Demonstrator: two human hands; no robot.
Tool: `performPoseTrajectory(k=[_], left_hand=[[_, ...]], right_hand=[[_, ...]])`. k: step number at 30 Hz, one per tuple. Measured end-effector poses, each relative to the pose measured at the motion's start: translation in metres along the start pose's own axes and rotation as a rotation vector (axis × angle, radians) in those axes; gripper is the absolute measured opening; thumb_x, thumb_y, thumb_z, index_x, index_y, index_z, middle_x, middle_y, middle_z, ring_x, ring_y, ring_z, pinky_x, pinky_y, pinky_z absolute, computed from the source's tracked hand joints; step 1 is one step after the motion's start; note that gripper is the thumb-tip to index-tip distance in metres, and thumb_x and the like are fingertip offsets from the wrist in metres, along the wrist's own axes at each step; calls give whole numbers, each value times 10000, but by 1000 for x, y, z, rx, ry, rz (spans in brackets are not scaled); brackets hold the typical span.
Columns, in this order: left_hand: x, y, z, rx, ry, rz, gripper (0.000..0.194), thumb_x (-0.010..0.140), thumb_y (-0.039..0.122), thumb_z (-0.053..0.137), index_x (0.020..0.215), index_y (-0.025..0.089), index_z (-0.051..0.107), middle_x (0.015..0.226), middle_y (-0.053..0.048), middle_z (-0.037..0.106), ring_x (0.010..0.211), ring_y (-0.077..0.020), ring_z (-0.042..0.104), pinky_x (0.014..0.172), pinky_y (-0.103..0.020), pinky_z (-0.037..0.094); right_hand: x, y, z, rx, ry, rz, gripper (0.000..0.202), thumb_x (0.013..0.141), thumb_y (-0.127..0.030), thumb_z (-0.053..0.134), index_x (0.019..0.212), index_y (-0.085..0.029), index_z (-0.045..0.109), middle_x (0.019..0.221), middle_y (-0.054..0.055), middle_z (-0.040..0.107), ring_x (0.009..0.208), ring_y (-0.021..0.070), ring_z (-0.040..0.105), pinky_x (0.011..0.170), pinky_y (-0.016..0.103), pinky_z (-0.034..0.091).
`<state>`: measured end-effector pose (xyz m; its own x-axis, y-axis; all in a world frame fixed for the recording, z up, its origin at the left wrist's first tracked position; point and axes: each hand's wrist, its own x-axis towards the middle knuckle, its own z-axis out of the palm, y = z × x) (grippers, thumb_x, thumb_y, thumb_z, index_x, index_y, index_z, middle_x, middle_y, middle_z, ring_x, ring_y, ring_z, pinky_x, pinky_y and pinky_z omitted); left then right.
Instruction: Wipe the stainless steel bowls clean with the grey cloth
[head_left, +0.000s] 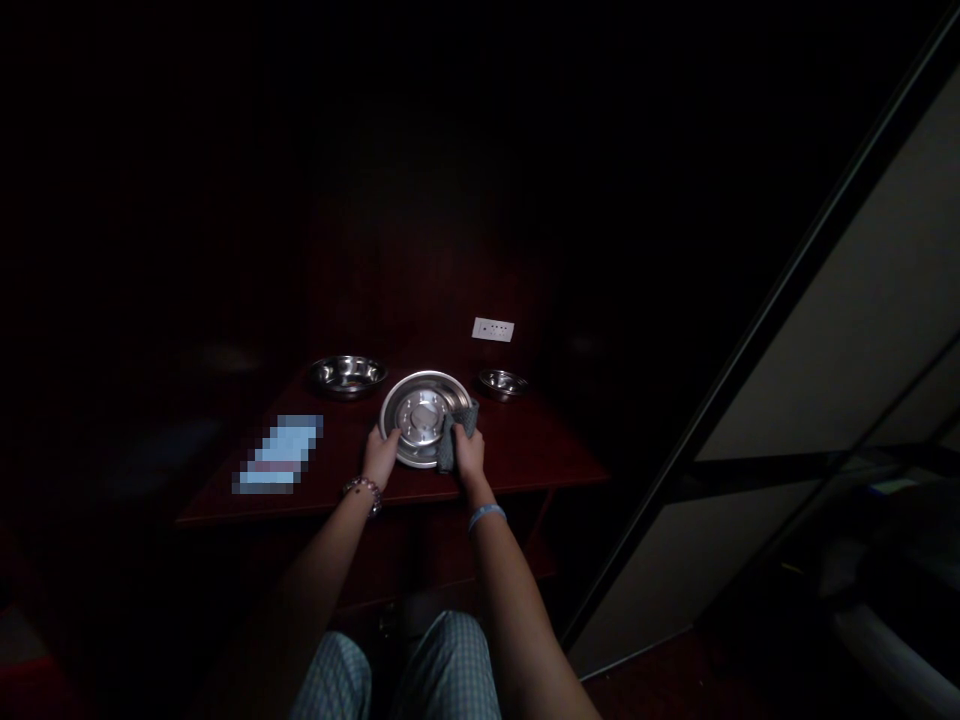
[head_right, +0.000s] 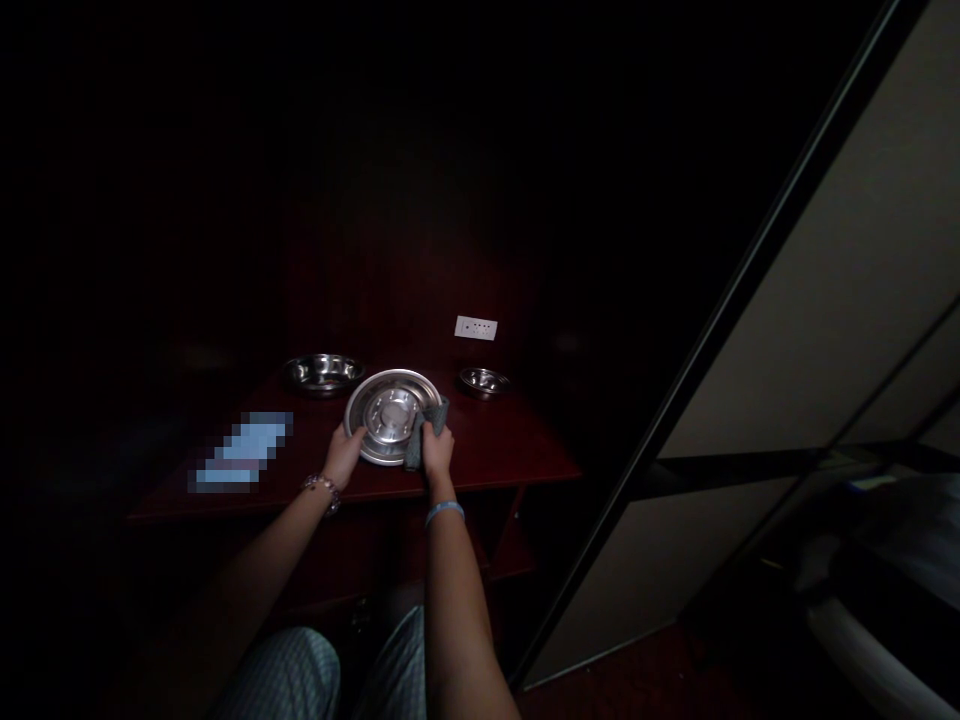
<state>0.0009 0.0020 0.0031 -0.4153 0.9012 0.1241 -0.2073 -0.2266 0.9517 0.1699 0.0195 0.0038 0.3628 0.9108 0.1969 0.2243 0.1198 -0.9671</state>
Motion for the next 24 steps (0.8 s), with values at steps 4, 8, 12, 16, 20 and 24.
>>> performPoseTrajectory(k=[4, 8, 12, 16, 20, 24], left_hand=[[-2, 4, 1, 4, 2, -22, 140, 840, 118, 641, 947, 178, 710, 1105, -153, 824, 1174, -314, 775, 1155, -462, 557], [-2, 2, 0, 7, -6, -3, 138, 843, 135, 672, 967, 175, 717, 1076, -135, 826, 1179, -298, 772, 1155, -458, 556], [-2, 1, 0, 8, -22, 18, 179, 830, 195, 758, 1006, 183, 732, 1040, -110, 826, 1198, -299, 767, 1159, -471, 553], [-3, 4, 0, 6, -21, 8, 216, 841, 208, 776, 1052, 175, 748, 1052, -117, 829, 1185, -299, 773, 1157, -471, 555], [-6, 9, 0, 12, -50, 26, 293, 841, 218, 794, 1128, 172, 754, 1082, -120, 835, 1208, -299, 767, 1162, -468, 550], [-5, 8, 0, 25, -31, 9, 263, 845, 204, 770, 1105, 167, 749, 1094, -130, 832, 1206, -301, 767, 1165, -476, 550]], right_hand=[[0, 0, 0, 2, 2, 11, 224, 882, -357, 627, 835, -203, 782, 946, 99, 856, 941, 257, 797, 804, 271, 554], [0, 0, 1, 27, 6, 6, 220, 876, -356, 628, 823, -204, 777, 937, 101, 856, 944, 265, 799, 791, 274, 556], [0, 1, 2, 47, 14, 14, 206, 863, -355, 638, 798, -210, 768, 898, 92, 850, 918, 267, 798, 785, 279, 562], [1, 1, 2, 41, 12, 11, 205, 857, -364, 637, 775, -217, 754, 871, 84, 842, 915, 262, 797, 779, 270, 561], [0, -1, 1, 44, 7, 5, 211, 857, -359, 624, 783, -215, 760, 878, 81, 842, 913, 261, 797, 789, 274, 562], [-2, -2, 1, 52, 6, 11, 205, 859, -346, 630, 800, -209, 770, 896, 84, 848, 914, 262, 798, 802, 280, 563]])
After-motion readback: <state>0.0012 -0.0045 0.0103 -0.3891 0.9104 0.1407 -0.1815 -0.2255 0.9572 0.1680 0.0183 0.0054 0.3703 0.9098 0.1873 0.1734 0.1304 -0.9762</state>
